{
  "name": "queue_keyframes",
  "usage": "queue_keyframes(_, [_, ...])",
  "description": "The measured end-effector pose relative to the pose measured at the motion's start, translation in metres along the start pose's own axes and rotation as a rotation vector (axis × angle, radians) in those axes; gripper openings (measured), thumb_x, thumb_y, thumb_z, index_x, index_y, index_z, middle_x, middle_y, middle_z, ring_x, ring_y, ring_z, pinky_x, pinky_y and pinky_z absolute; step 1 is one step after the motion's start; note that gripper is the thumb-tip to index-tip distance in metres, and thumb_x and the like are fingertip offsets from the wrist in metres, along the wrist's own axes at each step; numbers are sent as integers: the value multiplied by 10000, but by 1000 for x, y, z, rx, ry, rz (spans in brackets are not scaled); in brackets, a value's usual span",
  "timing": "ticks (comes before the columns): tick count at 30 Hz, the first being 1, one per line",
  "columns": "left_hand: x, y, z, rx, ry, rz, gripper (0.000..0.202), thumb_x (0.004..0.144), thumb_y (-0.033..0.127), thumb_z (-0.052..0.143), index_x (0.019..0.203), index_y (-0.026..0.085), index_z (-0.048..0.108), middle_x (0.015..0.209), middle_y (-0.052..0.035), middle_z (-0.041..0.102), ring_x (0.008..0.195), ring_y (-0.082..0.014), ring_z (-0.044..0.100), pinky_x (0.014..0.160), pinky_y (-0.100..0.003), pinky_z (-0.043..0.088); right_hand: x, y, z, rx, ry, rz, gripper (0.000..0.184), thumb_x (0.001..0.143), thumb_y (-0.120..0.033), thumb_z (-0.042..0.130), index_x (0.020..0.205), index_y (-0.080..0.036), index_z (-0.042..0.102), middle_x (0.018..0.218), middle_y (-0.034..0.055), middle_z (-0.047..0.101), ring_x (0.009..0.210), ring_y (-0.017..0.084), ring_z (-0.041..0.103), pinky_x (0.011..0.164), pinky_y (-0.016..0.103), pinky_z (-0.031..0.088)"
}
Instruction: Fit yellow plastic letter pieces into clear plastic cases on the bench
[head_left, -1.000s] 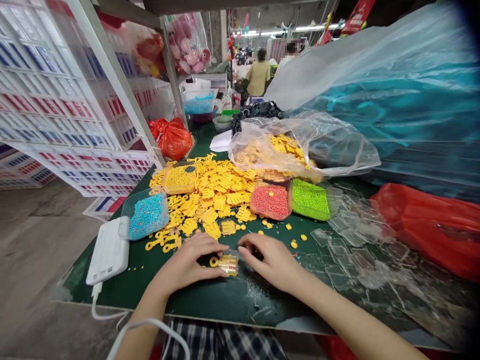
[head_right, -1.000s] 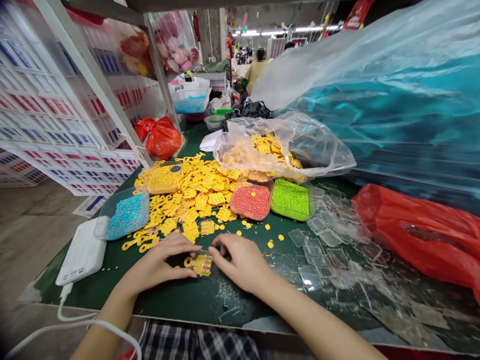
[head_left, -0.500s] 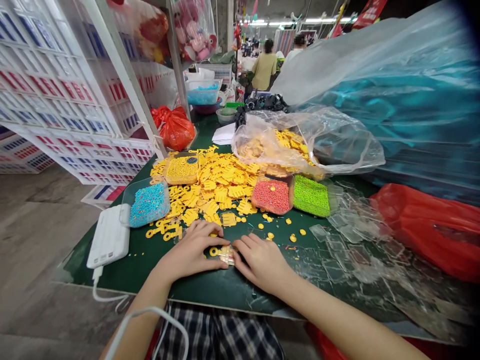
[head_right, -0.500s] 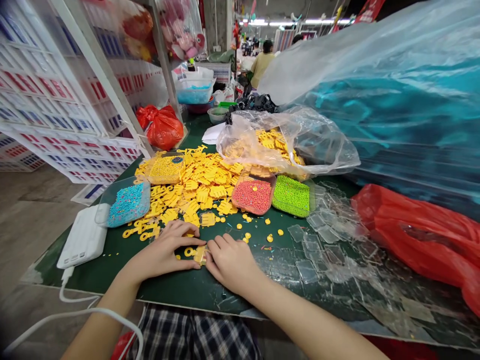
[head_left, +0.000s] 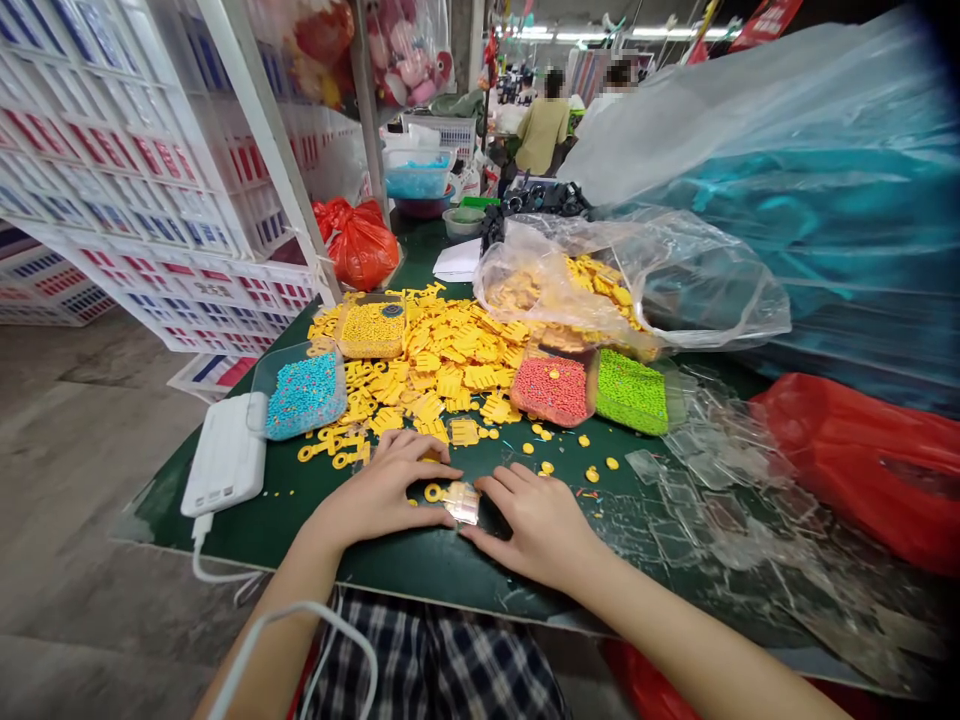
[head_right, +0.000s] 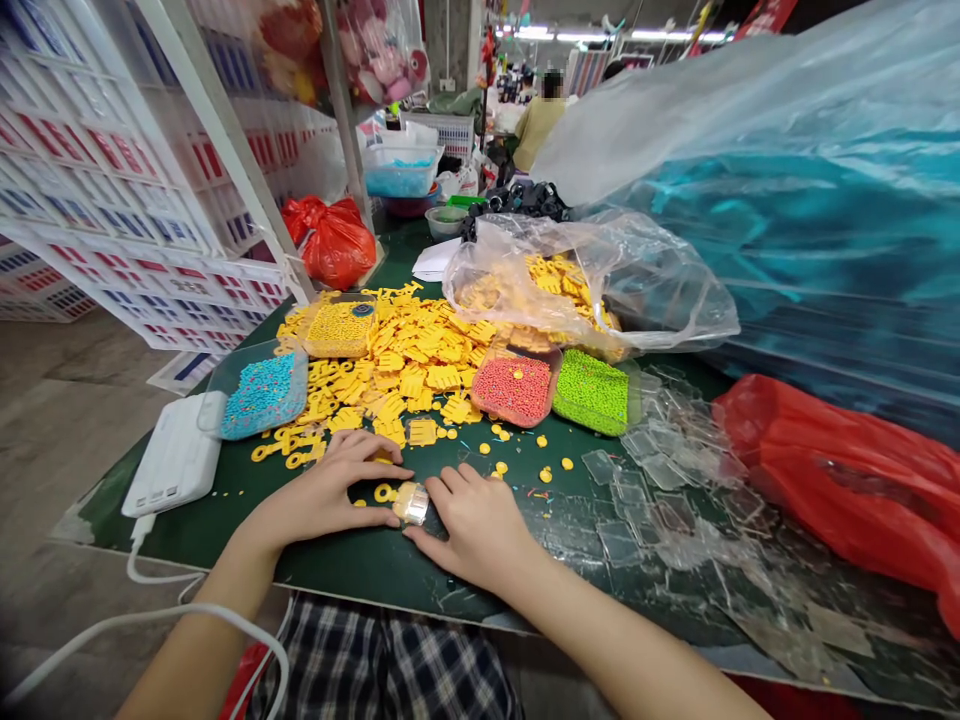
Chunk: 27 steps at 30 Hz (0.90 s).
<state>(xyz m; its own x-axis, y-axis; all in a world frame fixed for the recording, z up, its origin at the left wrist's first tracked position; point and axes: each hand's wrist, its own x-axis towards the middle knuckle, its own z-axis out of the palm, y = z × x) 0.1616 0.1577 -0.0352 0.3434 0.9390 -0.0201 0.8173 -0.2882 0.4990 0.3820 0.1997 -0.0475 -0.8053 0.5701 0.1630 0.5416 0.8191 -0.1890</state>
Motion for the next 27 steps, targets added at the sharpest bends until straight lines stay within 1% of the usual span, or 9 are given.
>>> queue_keyframes(3, [0, -1, 0, 7, -13, 16, 342, 824, 486, 677, 1128, 331, 703, 1110, -35, 607, 1074, -252, 473, 956, -401, 333, 0, -1, 1, 16, -32, 36, 272, 836, -453, 646, 909, -191, 666, 785, 34, 677, 760, 190, 615, 535, 277, 315])
queue_keyframes(8, [4, 3, 0, 40, -33, 16, 292, 815, 458, 700, 1073, 323, 724, 1057, -24, 624, 1002, -237, 503, 923, -402, 314, 7, -4, -1, 139, -123, 243, 263, 770, -484, 722, 887, -249, 714, 564, -35, 638, 512, 141, 571, 453, 258, 217])
queue_keyframes(12, [9, 9, -3, 99, -53, 3, 246, 768, 416, 757, 988, 307, 747, 985, -15, 632, 941, -233, 507, 853, -376, 308, 16, -4, -3, 240, -155, 348, 296, 655, -505, 807, 822, -270, 744, 519, -47, 620, 480, 127, 551, 445, 245, 213])
queue_keyframes(16, [10, 6, -1, 120, -19, 66, 240, 732, 409, 788, 934, 283, 753, 969, -11, 644, 932, -229, 519, 827, -352, 315, 22, -3, -5, 338, -198, 418, 351, 583, -481, 855, 812, -242, 738, 536, -53, 618, 502, 118, 546, 465, 229, 243])
queue_keyframes(18, [9, 2, 2, 110, 12, 96, 318, 701, 427, 804, 980, 288, 742, 978, -6, 654, 931, -226, 529, 828, -346, 329, 21, -1, -6, 385, -203, 409, 373, 577, -470, 862, 828, -230, 726, 534, -62, 597, 514, 111, 534, 482, 224, 251])
queue_keyframes(20, [10, -2, 5, 104, 40, 112, 390, 672, 438, 819, 1023, 293, 728, 979, -3, 661, 932, -226, 538, 821, -340, 351, 19, 2, -7, 382, -180, 359, 391, 604, -473, 849, 878, -229, 713, 535, -72, 571, 522, 106, 512, 507, 225, 246])
queue_keyframes(22, [9, -5, 7, 108, 76, 139, 389, 672, 423, 826, 1017, 275, 725, 972, -9, 662, 930, -226, 547, 805, -330, 381, 17, 5, -9, 354, -129, 291, 399, 635, -493, 826, 894, -220, 693, 561, -69, 563, 538, 103, 492, 529, 230, 237])
queue_keyframes(24, [9, -4, 8, 114, 147, 189, 336, 710, 396, 808, 995, 241, 720, 961, -23, 662, 914, -219, 558, 784, -320, 409, 15, 7, -11, 369, -80, 238, 354, 685, -500, 789, 813, -196, 662, 603, -56, 563, 568, 101, 476, 539, 232, 240])
queue_keyframes(27, [7, -2, 10, 128, 289, 299, 298, 774, 400, 755, 1005, 220, 696, 978, -39, 669, 895, -209, 574, 787, -324, 437, 14, 8, -11, 550, -83, 212, 344, 807, -460, 681, 654, -172, 570, 599, -55, 512, 569, 87, 430, 531, 227, 253])
